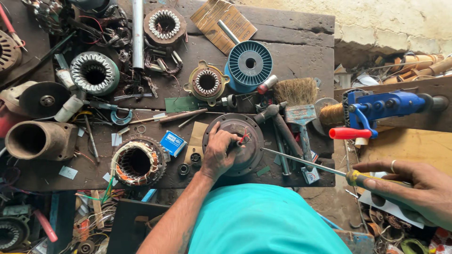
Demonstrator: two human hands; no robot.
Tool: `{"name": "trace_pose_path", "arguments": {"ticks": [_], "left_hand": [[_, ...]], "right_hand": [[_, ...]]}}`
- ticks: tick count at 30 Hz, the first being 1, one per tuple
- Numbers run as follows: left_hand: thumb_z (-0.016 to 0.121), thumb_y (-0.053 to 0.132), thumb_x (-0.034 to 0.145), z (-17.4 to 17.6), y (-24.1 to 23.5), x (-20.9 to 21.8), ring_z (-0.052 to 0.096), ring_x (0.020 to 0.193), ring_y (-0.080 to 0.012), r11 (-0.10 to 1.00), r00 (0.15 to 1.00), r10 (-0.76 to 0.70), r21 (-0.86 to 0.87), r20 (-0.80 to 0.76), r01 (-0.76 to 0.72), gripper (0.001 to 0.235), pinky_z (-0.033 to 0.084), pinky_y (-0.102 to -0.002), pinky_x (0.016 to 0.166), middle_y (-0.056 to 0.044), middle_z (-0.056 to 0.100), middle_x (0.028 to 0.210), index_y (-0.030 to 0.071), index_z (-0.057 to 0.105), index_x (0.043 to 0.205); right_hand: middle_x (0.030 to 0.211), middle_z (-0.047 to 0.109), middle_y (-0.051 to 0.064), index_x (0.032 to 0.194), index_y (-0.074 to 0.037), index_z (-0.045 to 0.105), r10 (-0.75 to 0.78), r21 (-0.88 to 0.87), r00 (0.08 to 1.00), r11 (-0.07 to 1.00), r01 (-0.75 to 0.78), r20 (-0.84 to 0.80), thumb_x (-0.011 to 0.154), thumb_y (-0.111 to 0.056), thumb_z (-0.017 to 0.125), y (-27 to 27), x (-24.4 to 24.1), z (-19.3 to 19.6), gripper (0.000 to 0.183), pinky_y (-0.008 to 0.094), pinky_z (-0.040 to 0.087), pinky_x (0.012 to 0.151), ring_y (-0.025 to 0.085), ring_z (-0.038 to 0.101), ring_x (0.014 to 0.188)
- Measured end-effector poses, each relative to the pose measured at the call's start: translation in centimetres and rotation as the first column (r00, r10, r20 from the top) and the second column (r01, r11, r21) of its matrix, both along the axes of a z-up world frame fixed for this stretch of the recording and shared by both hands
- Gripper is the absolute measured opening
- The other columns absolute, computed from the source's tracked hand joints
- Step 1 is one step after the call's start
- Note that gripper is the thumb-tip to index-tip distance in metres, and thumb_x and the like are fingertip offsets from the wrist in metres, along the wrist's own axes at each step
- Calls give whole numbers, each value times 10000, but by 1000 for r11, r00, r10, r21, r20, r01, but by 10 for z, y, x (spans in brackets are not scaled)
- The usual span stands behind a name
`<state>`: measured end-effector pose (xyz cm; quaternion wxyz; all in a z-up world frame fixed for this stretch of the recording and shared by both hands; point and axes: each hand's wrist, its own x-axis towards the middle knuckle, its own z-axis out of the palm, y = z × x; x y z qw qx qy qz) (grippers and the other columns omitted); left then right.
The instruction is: The person uses a screwdriver to pry and adjust components on a motor rotor, then uses a hammer to tap the rotor while holding it steady. The work occurs on a cluttered workbench with various motor parts and tools visible.
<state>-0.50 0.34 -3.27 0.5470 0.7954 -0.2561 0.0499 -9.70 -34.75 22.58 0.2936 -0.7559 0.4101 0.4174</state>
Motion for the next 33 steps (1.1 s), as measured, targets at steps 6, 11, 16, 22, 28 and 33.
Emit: {"name": "trace_pose_path", "arguments": {"ticks": [6, 11, 16, 22, 28, 33], "left_hand": [[867, 217, 796, -6, 0, 4, 688, 882, -229, 1000, 1000, -3, 0, 21, 3, 301, 376, -588, 1187, -39, 661, 854, 88, 627, 926], [883, 257, 787, -13, -1, 7, 674, 841, -224, 1000, 999, -11, 5, 35, 11, 344, 399, -586, 1191, -39, 624, 810, 95, 596, 886], [883, 290, 792, -12, 0, 8, 672, 853, -232, 1000, 999, -16, 18, 34, 15, 357, 393, -584, 1202, -43, 628, 822, 100, 598, 891], [874, 490, 743, 8, -5, 1, 549, 1250, -289, 963, 997, -46, 267, 61, 28, 636, 199, -672, 1226, -88, 616, 1220, 150, 626, 1219], [955, 555, 505, 31, -6, 8, 117, 1521, -415, 826, 986, -67, 546, -153, 141, 1100, 77, -724, 1178, -153, 276, 1594, 267, 464, 1446], [958, 548, 507, 43, -13, 19, 92, 1537, -396, 688, 961, -149, 674, -232, 269, 1145, 47, -739, 1176, -110, 241, 1635, 320, 416, 1490]], "right_hand": [[763, 663, 144, 1402, -183, 662, -69, -52, 994, 996, 73, 79, 952, -310, 729, -6, -12, 1, 473, 361, 309, 400, 200, 430, 427], [802, 695, 122, 1425, -207, 663, 54, -94, 997, 994, -48, 58, 960, -317, 744, -2, -14, 1, 484, 309, 386, 408, 156, 513, 468], [821, 680, 142, 1405, -231, 660, -89, -52, 996, 995, 89, 9, 972, -348, 724, 5, -25, -5, 453, 371, 388, 461, 215, 502, 511], [931, 748, 138, 1441, -179, 648, -60, 3, 990, 998, 60, 125, 961, -322, 743, -12, -47, -15, 509, 358, 533, 615, 167, 592, 747], [1030, 712, 77, 1466, -211, 645, 89, -15, 988, 996, -88, 124, 936, -345, 742, -8, -52, -10, 555, 346, 628, 783, 150, 695, 855], [928, 704, 42, 1486, -358, 606, 329, -120, 943, 936, -332, -46, 937, -361, 732, 19, -35, 4, 564, 344, 605, 675, 151, 676, 734]]}}
